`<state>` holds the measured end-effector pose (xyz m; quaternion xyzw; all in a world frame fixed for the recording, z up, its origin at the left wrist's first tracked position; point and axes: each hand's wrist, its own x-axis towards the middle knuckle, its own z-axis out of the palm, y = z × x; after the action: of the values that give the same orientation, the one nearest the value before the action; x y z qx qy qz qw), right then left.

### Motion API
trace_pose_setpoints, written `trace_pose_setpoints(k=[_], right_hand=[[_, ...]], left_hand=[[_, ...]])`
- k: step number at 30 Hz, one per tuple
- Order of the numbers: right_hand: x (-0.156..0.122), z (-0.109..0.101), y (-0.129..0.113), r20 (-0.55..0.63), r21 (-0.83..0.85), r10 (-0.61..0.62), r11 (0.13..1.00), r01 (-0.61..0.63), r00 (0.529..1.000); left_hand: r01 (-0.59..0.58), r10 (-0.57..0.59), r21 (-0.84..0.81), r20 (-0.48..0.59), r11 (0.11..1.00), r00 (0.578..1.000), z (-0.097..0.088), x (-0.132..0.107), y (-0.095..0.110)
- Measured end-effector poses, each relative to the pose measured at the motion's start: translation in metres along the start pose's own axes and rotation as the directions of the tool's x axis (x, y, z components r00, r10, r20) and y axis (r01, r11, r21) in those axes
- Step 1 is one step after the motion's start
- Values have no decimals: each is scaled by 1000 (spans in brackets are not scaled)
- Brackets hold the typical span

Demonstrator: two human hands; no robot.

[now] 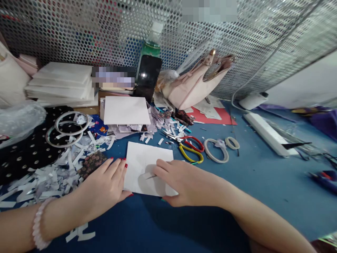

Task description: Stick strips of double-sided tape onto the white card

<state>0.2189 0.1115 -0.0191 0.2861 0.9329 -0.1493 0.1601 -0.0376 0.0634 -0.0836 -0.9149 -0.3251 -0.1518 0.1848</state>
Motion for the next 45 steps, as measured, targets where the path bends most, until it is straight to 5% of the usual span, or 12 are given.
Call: trace_pose_setpoints(k=[8, 20, 30, 45], right_hand=[[-1, -7, 8, 49, 11, -7, 1000, 7, 999], [15, 14, 1, -187, -122, 124, 981, -148, 974], [26, 21, 1, -293, -327, -87, 945, -14, 952], [26, 13, -6, -234, -420, -98, 907, -10, 967]], left_hand=[[-8, 6, -85, -14, 996, 1000, -6, 4, -4], [26, -2, -197, 123, 980, 992, 7, 11, -20], [33, -3, -203, 144, 979, 990, 7, 11, -18], [44, -4, -210, 185, 977, 983, 9, 10, -19]])
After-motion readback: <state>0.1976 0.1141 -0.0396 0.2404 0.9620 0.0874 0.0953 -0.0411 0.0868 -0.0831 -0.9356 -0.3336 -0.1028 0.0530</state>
